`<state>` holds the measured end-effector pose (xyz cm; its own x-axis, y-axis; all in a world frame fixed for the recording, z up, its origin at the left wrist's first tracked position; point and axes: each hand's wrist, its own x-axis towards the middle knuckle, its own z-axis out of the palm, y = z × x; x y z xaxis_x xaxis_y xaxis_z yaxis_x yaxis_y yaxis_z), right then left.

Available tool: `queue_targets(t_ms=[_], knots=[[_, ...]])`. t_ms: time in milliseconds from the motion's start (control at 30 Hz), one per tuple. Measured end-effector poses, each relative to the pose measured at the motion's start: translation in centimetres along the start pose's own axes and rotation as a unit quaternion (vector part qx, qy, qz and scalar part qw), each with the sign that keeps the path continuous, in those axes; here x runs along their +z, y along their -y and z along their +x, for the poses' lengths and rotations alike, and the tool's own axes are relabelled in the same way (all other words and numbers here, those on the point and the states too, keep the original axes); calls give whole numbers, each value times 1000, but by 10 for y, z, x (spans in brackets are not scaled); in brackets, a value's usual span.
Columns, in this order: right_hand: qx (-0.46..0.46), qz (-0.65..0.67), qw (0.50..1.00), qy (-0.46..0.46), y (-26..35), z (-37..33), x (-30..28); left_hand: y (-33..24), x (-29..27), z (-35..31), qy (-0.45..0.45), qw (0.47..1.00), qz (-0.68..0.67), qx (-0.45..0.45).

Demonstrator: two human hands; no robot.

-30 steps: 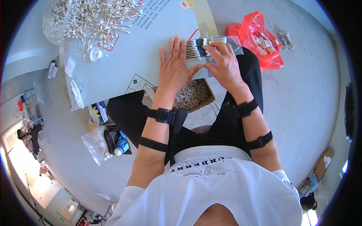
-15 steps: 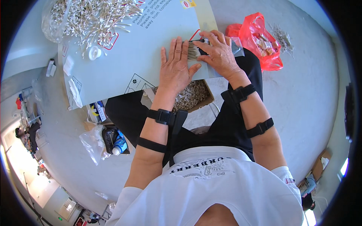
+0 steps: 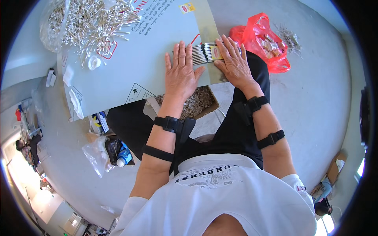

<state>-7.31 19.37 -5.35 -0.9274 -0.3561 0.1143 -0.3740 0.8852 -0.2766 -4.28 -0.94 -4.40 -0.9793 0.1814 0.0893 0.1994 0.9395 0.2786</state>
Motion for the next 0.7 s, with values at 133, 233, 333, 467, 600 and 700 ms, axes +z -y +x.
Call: queue_targets(t_ms=[133, 233, 333, 467, 600, 700], knots=[[-5, 2, 1000, 16, -1, 1, 1, -6, 4, 4, 0, 1000, -11, 4], [-8, 9, 1000, 17, -2, 1, 1, -14, 6, 8, -1, 1000, -18, 12], [-18, 23, 999, 15, 0, 3, 1, -22, 10, 11, -7, 999, -25, 18], [2, 61, 998, -27, -7, 6, -1, -25, 11, 15, -6, 999, -34, 27], [223, 407, 862, -204, -29, 23, 8, -12, 16, 24, -178, 939, -295, -13], [284, 539, 786, -103, -34, 33, 21, -10, 13, 35, -161, 889, -422, -76]])
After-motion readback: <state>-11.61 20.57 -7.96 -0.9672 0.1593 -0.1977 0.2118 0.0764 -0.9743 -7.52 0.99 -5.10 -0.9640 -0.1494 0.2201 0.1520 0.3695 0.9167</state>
